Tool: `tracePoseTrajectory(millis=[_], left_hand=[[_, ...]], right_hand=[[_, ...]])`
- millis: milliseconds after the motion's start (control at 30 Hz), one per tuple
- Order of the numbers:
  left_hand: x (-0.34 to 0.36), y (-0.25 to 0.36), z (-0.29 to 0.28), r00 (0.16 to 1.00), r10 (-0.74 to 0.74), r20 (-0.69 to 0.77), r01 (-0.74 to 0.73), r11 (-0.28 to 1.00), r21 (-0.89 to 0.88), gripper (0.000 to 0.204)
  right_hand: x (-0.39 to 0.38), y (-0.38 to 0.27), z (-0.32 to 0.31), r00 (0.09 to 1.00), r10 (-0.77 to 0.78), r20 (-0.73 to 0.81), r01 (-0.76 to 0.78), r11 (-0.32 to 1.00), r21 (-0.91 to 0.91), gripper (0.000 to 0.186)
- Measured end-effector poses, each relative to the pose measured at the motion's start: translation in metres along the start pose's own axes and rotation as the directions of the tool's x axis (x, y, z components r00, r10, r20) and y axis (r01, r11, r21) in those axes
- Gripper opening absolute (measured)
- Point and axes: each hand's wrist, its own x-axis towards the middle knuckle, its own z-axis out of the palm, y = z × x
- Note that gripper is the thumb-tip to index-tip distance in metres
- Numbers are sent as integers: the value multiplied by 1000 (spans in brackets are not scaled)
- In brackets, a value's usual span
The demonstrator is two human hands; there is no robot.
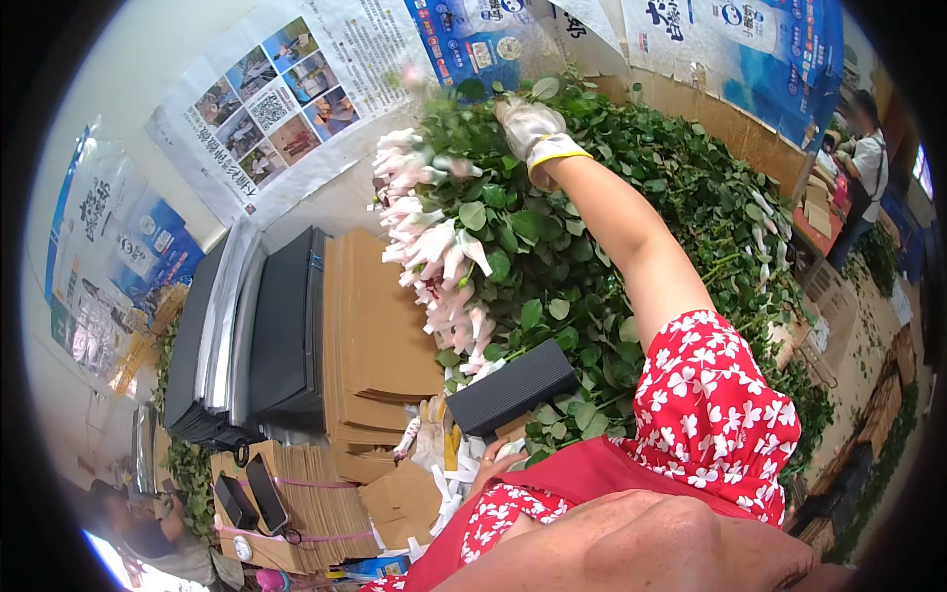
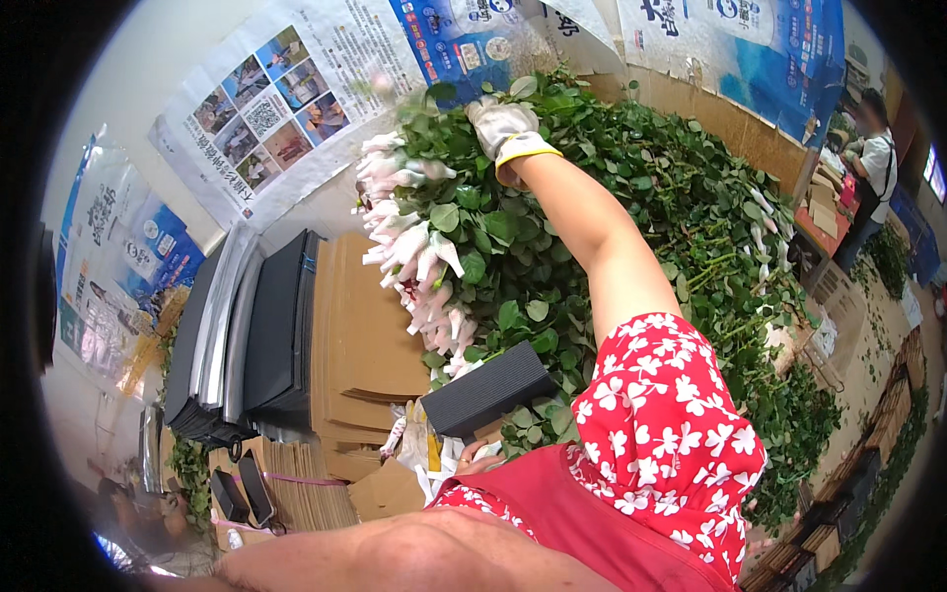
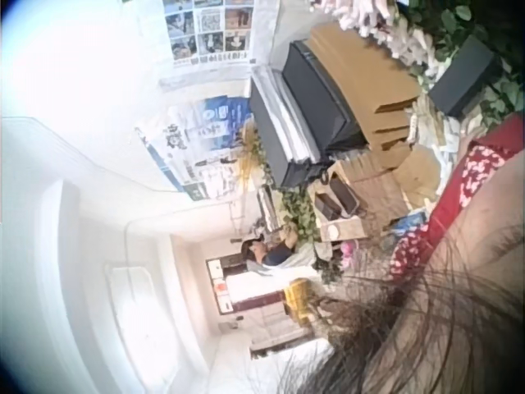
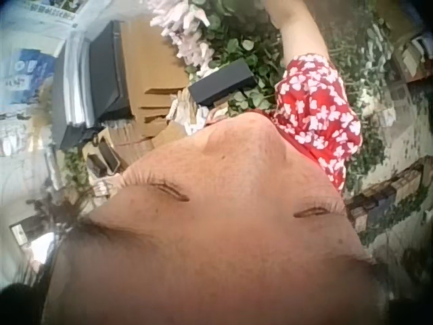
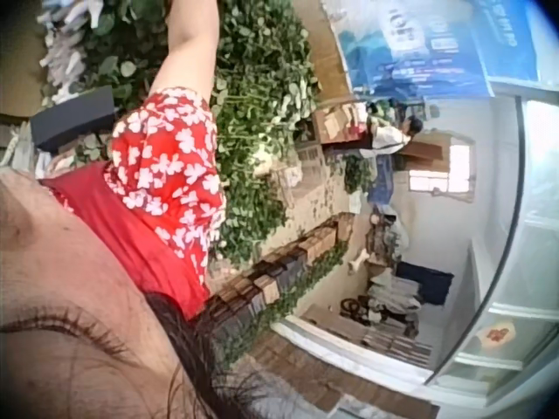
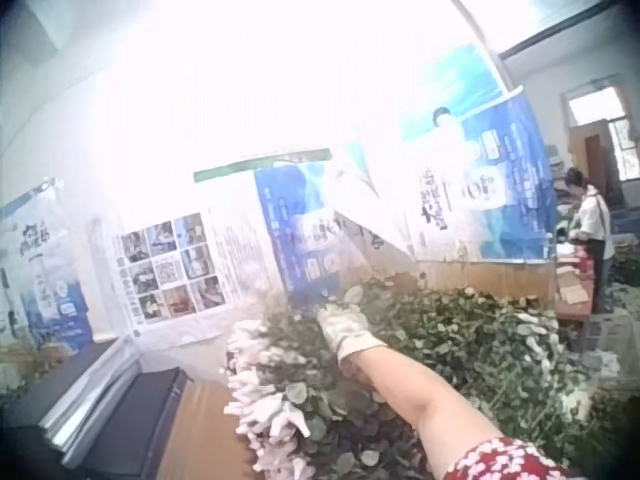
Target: The person arranges pink flowers and green leaves into a black rectangular container. They use their hands to place the flowers and leaves, adjusting the arrangement to fit the container. The person then places a clear plastic lid over the container.
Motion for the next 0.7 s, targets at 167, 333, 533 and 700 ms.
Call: tracePoseTrajectory(millis=[167, 333, 533, 700], left_hand=[[0, -8, 2, 985, 168, 38, -172, 977, 125, 45], [2, 4, -4, 979, 184, 89, -197, 964, 176, 44], [3, 57, 6, 978, 180, -107, -144, 948, 283, 75], [2, 79, 6, 995, 51, -85, -23, 954, 299, 70]], right_hand=[[4, -19, -36, 876, -110, -470, 165, 983, 78, 40], [-8, -94, -72, 897, -246, -368, 264, 965, -2, 20], [-89, -70, -103, 801, -455, -389, 371, 887, -275, 32], [-195, -13, -109, 722, -581, -377, 538, 813, -223, 41]])
